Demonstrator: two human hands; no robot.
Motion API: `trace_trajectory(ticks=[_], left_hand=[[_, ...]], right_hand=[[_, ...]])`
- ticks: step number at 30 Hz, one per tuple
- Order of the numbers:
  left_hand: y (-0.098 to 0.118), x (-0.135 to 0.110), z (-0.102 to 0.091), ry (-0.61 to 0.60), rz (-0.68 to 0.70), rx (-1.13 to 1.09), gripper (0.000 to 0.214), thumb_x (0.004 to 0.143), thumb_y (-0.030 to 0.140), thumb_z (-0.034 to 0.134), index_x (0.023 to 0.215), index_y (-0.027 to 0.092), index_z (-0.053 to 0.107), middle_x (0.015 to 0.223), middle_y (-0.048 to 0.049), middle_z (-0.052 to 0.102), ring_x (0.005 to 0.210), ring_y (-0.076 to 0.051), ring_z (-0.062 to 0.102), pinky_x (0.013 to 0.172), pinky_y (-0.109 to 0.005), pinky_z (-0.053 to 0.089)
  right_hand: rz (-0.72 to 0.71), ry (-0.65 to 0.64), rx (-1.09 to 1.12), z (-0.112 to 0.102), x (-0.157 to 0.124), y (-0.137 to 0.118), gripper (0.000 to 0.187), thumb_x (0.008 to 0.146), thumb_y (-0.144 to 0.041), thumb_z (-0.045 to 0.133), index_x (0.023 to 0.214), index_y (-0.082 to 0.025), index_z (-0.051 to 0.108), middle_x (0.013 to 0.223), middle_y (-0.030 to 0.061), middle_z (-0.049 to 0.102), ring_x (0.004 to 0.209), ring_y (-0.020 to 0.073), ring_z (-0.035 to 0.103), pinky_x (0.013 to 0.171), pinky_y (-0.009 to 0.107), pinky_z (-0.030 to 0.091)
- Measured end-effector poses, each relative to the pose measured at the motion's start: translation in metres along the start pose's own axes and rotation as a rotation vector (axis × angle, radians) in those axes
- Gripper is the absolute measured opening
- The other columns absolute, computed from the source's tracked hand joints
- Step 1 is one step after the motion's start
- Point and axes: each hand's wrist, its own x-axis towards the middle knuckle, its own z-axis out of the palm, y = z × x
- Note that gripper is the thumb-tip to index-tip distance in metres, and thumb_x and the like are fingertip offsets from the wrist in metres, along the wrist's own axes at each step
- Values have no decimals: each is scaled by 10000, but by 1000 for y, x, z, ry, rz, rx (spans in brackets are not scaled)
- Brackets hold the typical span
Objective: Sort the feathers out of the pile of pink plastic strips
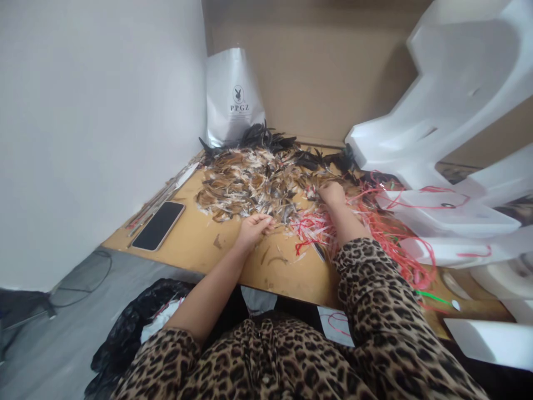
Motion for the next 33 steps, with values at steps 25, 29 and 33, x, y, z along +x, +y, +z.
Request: trace_trajectory(ticks=[25, 29, 33], left_hand=[[11, 2, -36, 121, 19, -456, 154, 668, 201, 648, 799, 137, 599, 695, -13, 613, 525, -32, 506, 432, -141, 326], [11, 2, -45, 127, 8, -481, 147, 664, 198, 645, 792, 140, 601, 674, -8, 600, 490, -22, 469, 396, -134, 281], [10, 5, -48, 97, -11, -510, 116, 680, 192, 628, 781, 140, 603, 668, -11, 588, 479, -17, 441, 383, -133, 257]], right_hand=[[-451, -330, 629, 3, -130, -85, 210, 662, -337, 570, 685, -144, 648, 612, 11, 607, 538, 102, 484, 532, 219, 370], [-552, -358, 449, 21, -133, -98, 196, 691, -307, 543, 703, -155, 666, 644, 14, 635, 575, 112, 512, 565, 221, 371], [-594, -292, 282, 23, -134, -109, 179, 723, -245, 516, 782, -184, 674, 746, 23, 663, 662, 132, 552, 642, 232, 392]])
